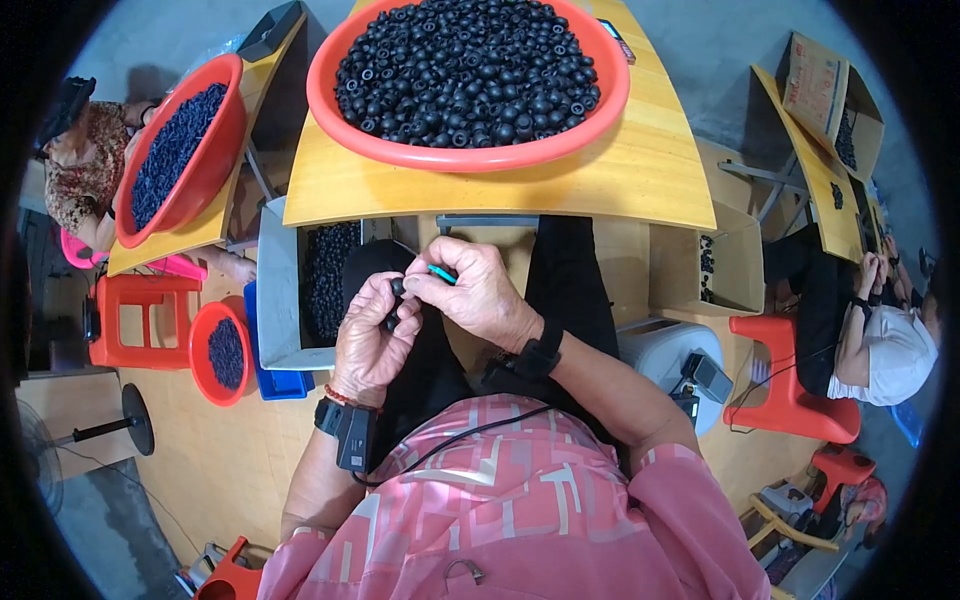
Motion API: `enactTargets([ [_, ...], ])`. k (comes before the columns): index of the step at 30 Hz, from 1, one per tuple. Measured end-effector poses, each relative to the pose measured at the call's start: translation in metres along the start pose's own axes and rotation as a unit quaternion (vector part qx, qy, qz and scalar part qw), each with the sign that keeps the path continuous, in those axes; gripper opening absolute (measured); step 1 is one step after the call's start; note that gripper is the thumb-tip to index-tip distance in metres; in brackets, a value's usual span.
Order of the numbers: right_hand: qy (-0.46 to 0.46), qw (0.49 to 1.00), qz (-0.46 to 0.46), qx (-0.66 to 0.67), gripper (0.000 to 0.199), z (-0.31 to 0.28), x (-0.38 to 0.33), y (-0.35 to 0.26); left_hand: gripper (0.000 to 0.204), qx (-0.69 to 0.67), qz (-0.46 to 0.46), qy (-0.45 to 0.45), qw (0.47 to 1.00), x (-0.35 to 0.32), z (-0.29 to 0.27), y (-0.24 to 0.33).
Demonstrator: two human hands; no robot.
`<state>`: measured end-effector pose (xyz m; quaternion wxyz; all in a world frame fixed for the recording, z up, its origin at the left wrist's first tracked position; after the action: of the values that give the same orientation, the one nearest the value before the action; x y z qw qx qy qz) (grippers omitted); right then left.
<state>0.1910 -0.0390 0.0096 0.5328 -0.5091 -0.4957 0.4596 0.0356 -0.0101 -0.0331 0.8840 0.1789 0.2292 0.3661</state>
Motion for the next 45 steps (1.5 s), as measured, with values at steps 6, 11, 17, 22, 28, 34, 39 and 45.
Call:
enactTargets([
  [6,-0.006,0.999,0.010,0.051,0.010,0.003,0.001,-0.005,0.009,-0.008,0.001,0.020,1.000,0.000,0.003,0.000],
  [11,-0.019,0.997,0.036,0.058,0.010,0.005,0.001,-0.004,0.008,-0.014,-0.005,0.015,1.000,0.000,-0.002,-0.002],
  [17,-0.006,0.998,-0.016,-0.060,0.014,-0.007,0.000,-0.003,0.015,-0.035,-0.013,-0.023,0.999,0.001,-0.004,0.000],
  [22,-0.027,0.995,-0.078,-0.061,0.016,-0.002,-0.011,-0.008,0.015,-0.068,-0.012,-0.020,0.997,0.000,-0.002,-0.001],
  [28,-0.047,0.963,-0.161,-0.211,0.015,0.002,-0.015,-0.012,0.016,-0.079,-0.013,-0.003,0.997,-0.002,-0.007,-0.003],
  [34,-0.042,0.948,-0.198,-0.246,0.018,0.003,-0.014,-0.012,0.015,-0.086,-0.012,-0.010,0.996,-0.002,-0.005,-0.003],
  [39,-0.041,0.945,-0.208,-0.250,0.021,0.003,-0.014,-0.013,0.012,-0.083,-0.015,-0.006,0.996,-0.002,-0.007,-0.003],
  [45,-0.049,0.941,-0.214,-0.259,0.019,0.001,-0.014,-0.012,0.011,-0.076,-0.011,-0.008,0.997,-0.001,-0.007,-0.003],
])
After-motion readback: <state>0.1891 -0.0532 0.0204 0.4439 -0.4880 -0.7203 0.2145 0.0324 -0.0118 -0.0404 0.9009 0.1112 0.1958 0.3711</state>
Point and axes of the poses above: each hand's wrist, its own x-axis towards the middle knuckle, its own z-axis out of the palm, y = z × x, the point moved 3 cm from there along x, towards the middle knuckle, and after that the axes turned 4 degrees about x, right-handed, at the moved point
